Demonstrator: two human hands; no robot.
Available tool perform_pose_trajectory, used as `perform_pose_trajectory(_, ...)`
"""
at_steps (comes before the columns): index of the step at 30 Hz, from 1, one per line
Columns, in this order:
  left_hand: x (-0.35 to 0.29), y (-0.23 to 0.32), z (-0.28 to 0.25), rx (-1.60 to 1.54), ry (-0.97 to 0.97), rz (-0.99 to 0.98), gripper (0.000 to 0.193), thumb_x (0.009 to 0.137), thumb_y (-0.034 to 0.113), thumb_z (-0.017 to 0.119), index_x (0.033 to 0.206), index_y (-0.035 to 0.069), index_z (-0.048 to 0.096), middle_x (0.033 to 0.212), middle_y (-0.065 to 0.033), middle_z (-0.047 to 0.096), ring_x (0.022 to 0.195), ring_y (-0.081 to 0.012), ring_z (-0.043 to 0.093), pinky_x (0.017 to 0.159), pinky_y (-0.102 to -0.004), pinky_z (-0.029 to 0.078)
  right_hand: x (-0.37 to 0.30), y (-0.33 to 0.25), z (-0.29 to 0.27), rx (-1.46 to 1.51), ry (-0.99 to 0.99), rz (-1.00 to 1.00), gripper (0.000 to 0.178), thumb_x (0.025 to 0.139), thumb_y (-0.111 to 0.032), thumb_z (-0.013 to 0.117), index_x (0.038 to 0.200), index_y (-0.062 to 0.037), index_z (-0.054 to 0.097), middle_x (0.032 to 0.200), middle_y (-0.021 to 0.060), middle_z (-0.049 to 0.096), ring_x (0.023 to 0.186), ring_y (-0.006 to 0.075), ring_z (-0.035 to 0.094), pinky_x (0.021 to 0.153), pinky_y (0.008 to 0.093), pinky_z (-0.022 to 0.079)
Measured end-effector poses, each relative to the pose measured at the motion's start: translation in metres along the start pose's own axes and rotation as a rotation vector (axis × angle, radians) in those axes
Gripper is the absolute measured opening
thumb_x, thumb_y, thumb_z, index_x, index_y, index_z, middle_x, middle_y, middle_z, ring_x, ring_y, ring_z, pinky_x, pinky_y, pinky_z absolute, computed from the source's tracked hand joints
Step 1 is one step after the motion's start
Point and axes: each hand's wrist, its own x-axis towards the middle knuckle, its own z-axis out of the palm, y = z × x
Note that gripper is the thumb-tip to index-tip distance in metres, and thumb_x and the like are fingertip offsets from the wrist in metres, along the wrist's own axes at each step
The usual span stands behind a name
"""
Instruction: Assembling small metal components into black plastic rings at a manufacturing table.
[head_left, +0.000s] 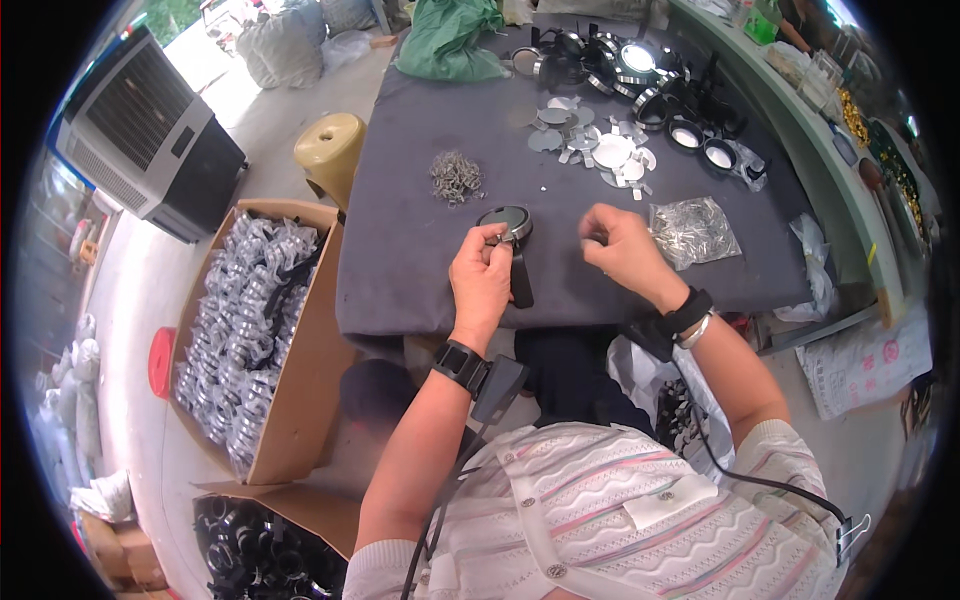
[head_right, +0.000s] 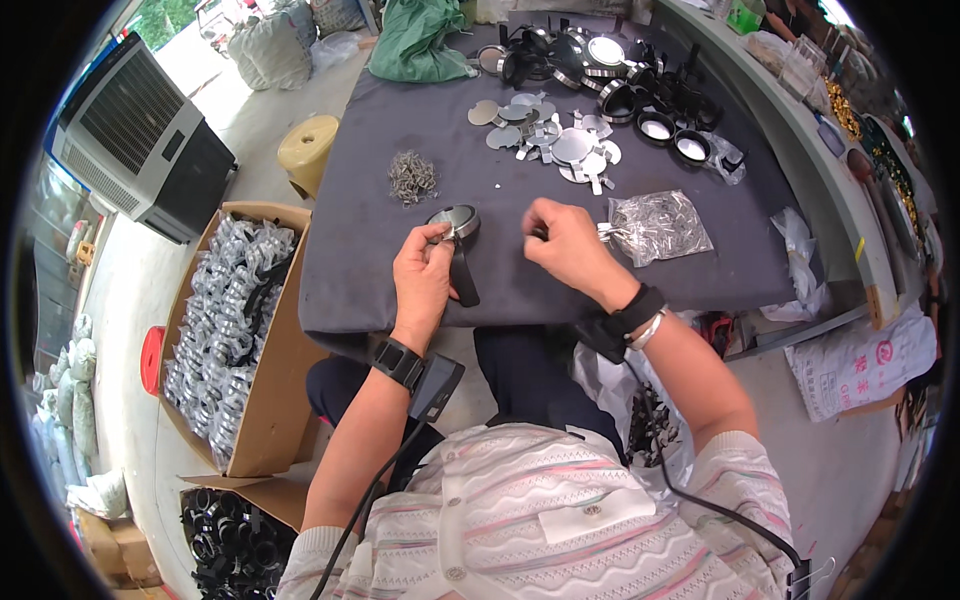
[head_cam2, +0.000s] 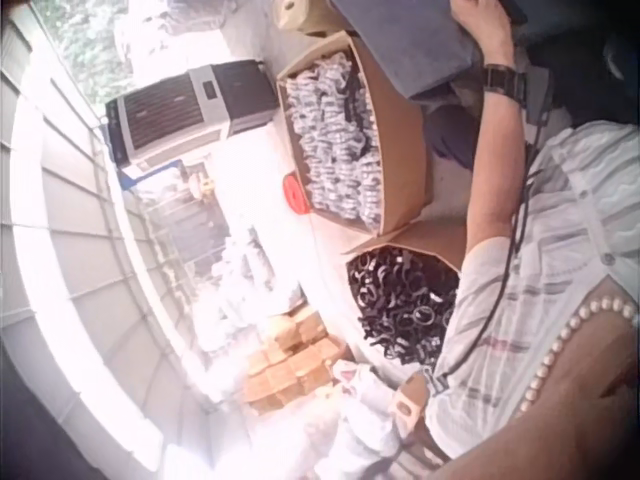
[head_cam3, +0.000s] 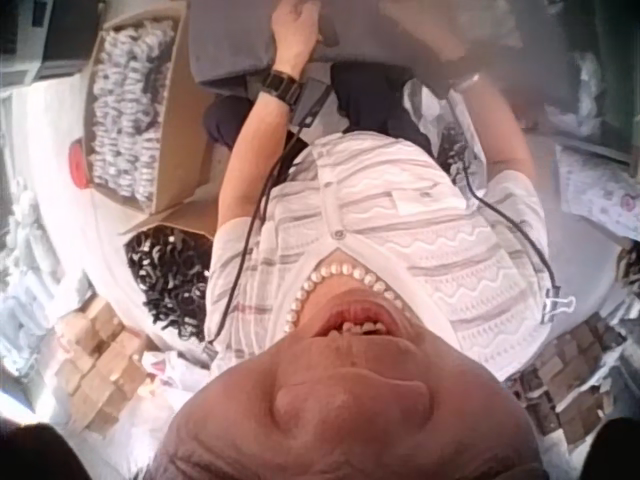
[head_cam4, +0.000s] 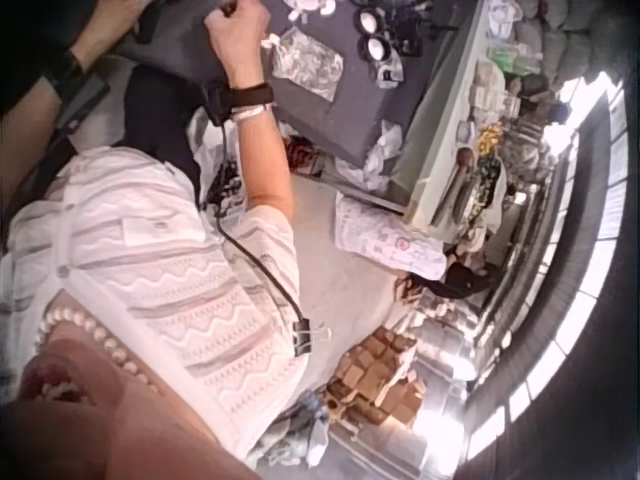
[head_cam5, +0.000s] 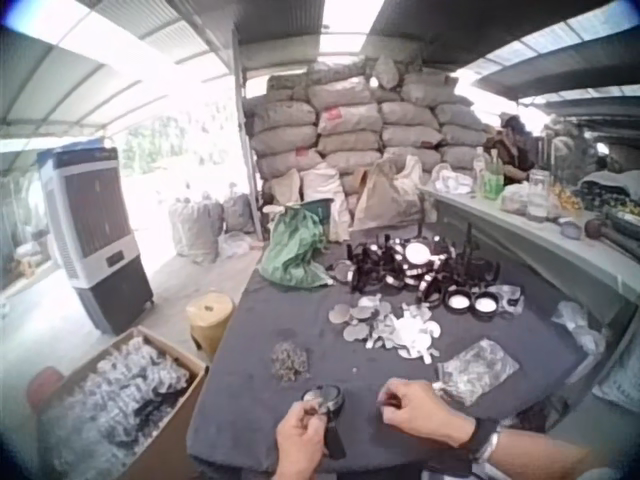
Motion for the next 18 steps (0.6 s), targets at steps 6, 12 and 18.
perform_pose_trajectory(6,0.0,0.0,0.002,0.085,0.054,0.027,0.016,0.091,0.004,0.052,0.105,0.002,0.058,0.072,-0.0005,0.056,0.05,-0.0034,0.046,0.037,-0.0204,0.039,0.01,-0.023,0.044,0.841,0.027,0.359,0.005,0.082,-0.003,0.064,0.085,0.0,0.06,0.067,0.0007,0.059,0.047,0.0046,0.05,0.04,0.0187,0.036)
perform_pose_trajectory(12,0.002,-0.003,-0.001,0.05,0.016,0.013,0.016,0.091,0.004,0.051,0.106,0.003,0.057,0.068,0.0004,0.055,0.05,-0.0042,0.047,0.037,-0.0209,0.039,0.015,-0.028,0.065,1.047,0.186,0.473,0.007,0.083,-0.002,0.064,0.087,0.0017,0.06,0.07,0.0027,0.06,0.048,0.0044,0.048,0.041,0.0182,0.035)
perform_pose_trajectory(18,0.002,-0.004,-0.002,0.026,0.037,0.019,0.016,0.089,0.003,0.05,0.103,0.003,0.057,0.063,0.001,0.053,0.046,-0.0034,0.046,0.037,-0.0213,0.038,0.012,-0.025,0.065,1.048,0.117,0.533,0.004,0.083,0.0,0.062,0.086,0.0021,0.061,0.071,0.0032,0.06,0.05,0.0039,0.047,0.043,0.0179,0.034)
